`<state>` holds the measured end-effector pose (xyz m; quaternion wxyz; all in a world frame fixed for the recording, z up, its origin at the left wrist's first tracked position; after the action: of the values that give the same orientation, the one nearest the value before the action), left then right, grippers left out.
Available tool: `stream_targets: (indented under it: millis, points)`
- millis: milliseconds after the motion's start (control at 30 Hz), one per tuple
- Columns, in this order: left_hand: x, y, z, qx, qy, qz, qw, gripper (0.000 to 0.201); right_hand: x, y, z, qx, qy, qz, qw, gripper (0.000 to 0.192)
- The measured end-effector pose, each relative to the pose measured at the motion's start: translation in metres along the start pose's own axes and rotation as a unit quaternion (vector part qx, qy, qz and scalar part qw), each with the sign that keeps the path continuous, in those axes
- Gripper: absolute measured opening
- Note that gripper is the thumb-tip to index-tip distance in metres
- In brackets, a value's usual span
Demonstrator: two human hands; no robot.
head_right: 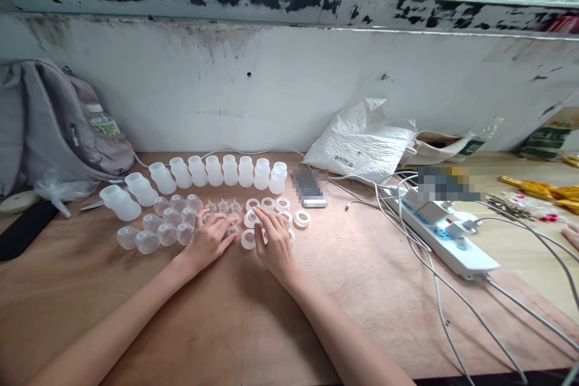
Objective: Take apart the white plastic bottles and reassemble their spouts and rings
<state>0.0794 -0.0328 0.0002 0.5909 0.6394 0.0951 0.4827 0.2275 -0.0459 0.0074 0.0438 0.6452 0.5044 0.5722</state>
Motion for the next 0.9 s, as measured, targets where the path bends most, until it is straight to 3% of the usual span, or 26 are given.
stream_targets:
  millis: [167,333,600,767,900]
  points:
    - [0.002,-0.002,0.000,0.000,0.012,-0.001,1.000,0.027,0.001,0.004,0.000,0.003,-0.003,0.005,1.000,0.037]
    - [-0.008,0.013,0.002,-0.013,-0.005,0.064,0.998,0.025,-0.001,0.010,-0.010,0.052,0.031,0.000,0.998,0.033]
    - [-0.031,0.025,-0.006,-0.055,-0.031,0.078,0.995,0.020,-0.019,-0.015,-0.041,0.051,0.129,-0.138,0.981,0.023]
    - [-0.037,0.023,-0.015,-0.105,-0.001,0.072,0.992,0.018,-0.018,-0.021,-0.042,0.032,0.108,-0.168,0.979,0.023]
    - [-0.039,0.021,-0.016,-0.122,-0.010,0.058,0.991,0.018,-0.010,-0.010,-0.026,-0.035,0.007,-0.124,0.992,0.017]
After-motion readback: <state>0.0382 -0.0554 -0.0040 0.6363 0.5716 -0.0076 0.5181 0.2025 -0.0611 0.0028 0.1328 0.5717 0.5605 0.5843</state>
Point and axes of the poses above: each hand's wrist, its own x-axis towards the middle knuckle, its own y-axis out of the back of the hand, z = x × y, the point moved 5 cm from there along x, towards the middle knuckle, and after that the axes turned 5 degrees about -x, right-handed, at the moved point
